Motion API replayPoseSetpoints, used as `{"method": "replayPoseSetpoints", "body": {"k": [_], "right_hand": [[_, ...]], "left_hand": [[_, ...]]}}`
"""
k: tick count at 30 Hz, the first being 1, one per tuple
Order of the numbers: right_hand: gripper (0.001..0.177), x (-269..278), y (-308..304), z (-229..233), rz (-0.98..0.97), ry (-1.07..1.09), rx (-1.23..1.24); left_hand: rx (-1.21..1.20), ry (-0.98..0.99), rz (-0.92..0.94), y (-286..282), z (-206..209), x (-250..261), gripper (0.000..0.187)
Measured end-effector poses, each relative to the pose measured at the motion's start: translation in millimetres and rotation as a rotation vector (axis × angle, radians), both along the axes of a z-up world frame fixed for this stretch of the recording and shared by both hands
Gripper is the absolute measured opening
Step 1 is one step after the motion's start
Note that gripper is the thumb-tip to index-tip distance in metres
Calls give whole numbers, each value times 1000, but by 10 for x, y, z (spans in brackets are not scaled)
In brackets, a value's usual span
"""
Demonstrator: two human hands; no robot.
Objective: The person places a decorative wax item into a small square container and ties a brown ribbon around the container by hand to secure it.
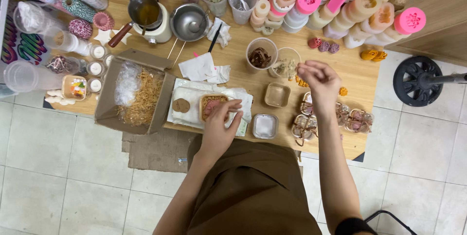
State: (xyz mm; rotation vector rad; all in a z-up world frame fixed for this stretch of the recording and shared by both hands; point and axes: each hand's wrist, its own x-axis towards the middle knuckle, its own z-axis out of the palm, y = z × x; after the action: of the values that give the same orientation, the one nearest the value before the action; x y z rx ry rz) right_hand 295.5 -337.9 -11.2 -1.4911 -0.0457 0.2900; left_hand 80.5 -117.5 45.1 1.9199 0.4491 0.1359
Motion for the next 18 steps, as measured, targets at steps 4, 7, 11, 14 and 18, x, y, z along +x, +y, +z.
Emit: {"method": "replayPoseSetpoints", "body": {"k": [4,7,11,14,18], "right_hand": [[20,-517,202,167,16,124,177],[18,-918,454,187,10,273,289],[18,-1309,778,149,12,367,262],[16,-1483,956,9,-40,469,309],[18,-1662,1144,-230,-151,548,364]], "left_hand": [[-512,-29,-61,130,-37,184,44],[-634,-77,-196,305,-5,224,57],[-396,65,-160,687,10,227,38],[-46,-27,-130,1183,37,190,30],[-15,-32,-225,1374,-41,104,23]]}}
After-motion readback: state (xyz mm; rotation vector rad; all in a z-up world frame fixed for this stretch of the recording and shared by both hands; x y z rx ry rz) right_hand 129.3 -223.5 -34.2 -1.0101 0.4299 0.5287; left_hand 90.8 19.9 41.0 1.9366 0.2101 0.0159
